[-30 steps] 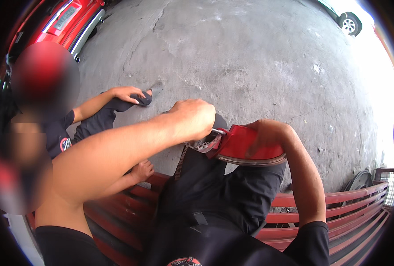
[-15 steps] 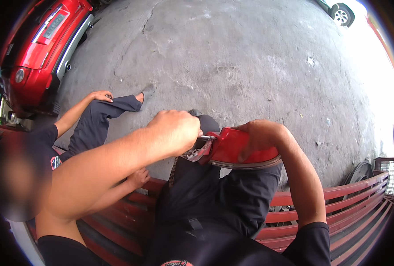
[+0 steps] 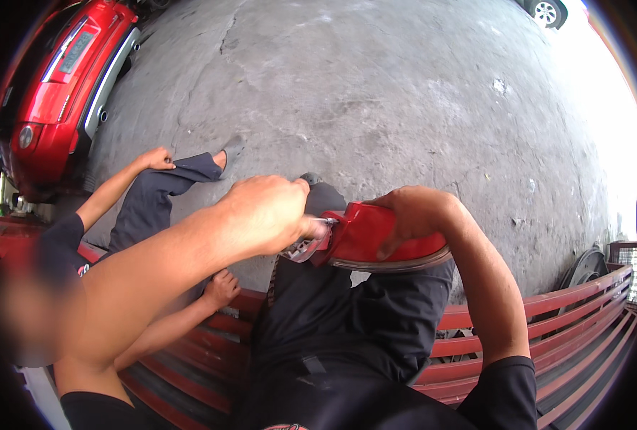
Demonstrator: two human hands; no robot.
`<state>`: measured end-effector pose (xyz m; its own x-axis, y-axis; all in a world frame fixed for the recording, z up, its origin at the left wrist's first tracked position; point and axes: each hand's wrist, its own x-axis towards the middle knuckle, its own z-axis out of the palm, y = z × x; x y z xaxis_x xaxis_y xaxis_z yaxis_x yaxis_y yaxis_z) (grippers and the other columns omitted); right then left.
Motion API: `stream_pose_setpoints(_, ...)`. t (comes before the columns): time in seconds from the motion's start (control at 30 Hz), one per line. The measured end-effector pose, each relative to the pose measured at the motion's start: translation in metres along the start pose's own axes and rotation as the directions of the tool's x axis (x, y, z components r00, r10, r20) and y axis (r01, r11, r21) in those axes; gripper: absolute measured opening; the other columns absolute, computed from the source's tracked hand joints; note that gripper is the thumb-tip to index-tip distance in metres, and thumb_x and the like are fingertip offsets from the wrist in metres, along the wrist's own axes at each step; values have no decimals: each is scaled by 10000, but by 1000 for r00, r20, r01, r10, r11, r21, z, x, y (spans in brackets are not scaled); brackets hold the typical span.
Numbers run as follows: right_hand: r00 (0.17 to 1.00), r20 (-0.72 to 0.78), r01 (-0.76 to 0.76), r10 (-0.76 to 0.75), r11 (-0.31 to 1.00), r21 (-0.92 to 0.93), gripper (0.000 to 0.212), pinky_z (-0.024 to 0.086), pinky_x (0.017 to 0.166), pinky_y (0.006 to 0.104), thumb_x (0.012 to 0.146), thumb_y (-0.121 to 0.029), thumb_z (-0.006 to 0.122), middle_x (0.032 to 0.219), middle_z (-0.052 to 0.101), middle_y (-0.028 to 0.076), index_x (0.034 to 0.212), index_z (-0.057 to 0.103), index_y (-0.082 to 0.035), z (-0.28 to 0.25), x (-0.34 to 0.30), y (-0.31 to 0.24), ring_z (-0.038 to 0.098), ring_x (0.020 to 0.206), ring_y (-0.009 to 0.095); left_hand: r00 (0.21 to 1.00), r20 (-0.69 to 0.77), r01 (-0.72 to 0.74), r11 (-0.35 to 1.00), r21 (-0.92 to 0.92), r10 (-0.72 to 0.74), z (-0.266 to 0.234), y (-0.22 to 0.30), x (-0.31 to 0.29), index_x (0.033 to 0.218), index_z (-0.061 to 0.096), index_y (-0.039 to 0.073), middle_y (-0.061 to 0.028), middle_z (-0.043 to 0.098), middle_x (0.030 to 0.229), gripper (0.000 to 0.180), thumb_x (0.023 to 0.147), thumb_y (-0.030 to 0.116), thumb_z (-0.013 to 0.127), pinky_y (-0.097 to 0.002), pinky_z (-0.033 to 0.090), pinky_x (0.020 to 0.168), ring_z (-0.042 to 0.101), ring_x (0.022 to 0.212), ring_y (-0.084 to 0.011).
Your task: The person disassembles a red car side mirror, removes the glass, and reassembles the housing using a screwdriver. The person works on the mirror while sitting on a bench next to another person.
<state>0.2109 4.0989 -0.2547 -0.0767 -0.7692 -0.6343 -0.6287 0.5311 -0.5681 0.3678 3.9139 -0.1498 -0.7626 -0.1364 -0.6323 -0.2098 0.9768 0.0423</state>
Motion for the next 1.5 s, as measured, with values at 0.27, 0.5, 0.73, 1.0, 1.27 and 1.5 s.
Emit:
stream_pose_setpoints(0.27, 1000, 23, -17, 16, 999, 41, 986, 575, 989, 417, 601, -355, 986, 1197, 776, 157, 1497, 610, -184, 1, 0, 6, 741, 1124, 316, 943, -254, -137, 947, 290, 214, 20, -4, 4, 928, 730, 0, -170, 739, 914, 270, 967, 260, 666, -504, 594, 820, 730, 1001, -369)
stream_pose_setpoints(0.5, 1000, 0, -5, 5, 1000, 11, 979, 570, 1005, 419, 598, -358, 979, 1217, 768, 162, 1491, 617, -184, 2, -2, 2, 734, 1134, 327, 992, -116, -41, 996, 83, 51, 12, -4, -5, 1049, 692, -14, -210, 731, 932, 371, 934, 337, 722, -490, 593, 836, 730, 1011, -387)
stream_pose_setpoints(0.73, 999, 29, -18, 17, 998, 53, 984, 569, 1011, 423, 596, -370, 978, 1233, 763, 159, 1491, 615, -182, -3, -2, 1, 729, 1150, 330, 909, -283, -147, 873, 465, 304, 24, -8, 1, 887, 714, 39, -144, 709, 961, 184, 924, 218, 694, -434, 591, 788, 711, 1056, -336)
stream_pose_setpoints(1.0, 999, 27, -21, 20, 999, 44, 984, 570, 1009, 420, 600, -361, 976, 1226, 767, 156, 1497, 610, -185, -2, 0, 0, 733, 1143, 322, 983, -161, -71, 992, 100, 87, 15, -9, -5, 922, 713, 10, -209, 712, 946, 287, 939, 295, 734, -516, 569, 840, 707, 1092, -390)
stream_pose_setpoints(1.27, 1000, 0, -28, 28, 999, 36, 825, 578, 946, 443, 631, -362, 941, 1171, 783, 109, 1408, 683, -260, 1, -2, 3, 741, 1095, 313, 995, -83, 46, 999, 9, -46, 8, -16, 6, 971, 718, -10, -251, 718, 882, 314, 992, 303, 693, -512, 550, 832, 724, 990, -428)
stream_pose_setpoints(1.5, 1000, -1, -18, 18, 999, 34, 855, 583, 956, 446, 609, -372, 952, 1185, 778, 116, 1410, 680, -257, 1, -3, 2, 739, 1111, 319, 996, -65, -60, 997, -45, 57, 11, -21, 3, 1030, 696, -71, -269, 722, 835, 442, 973, 368, 691, -524, 582, 810, 740, 898, -441)
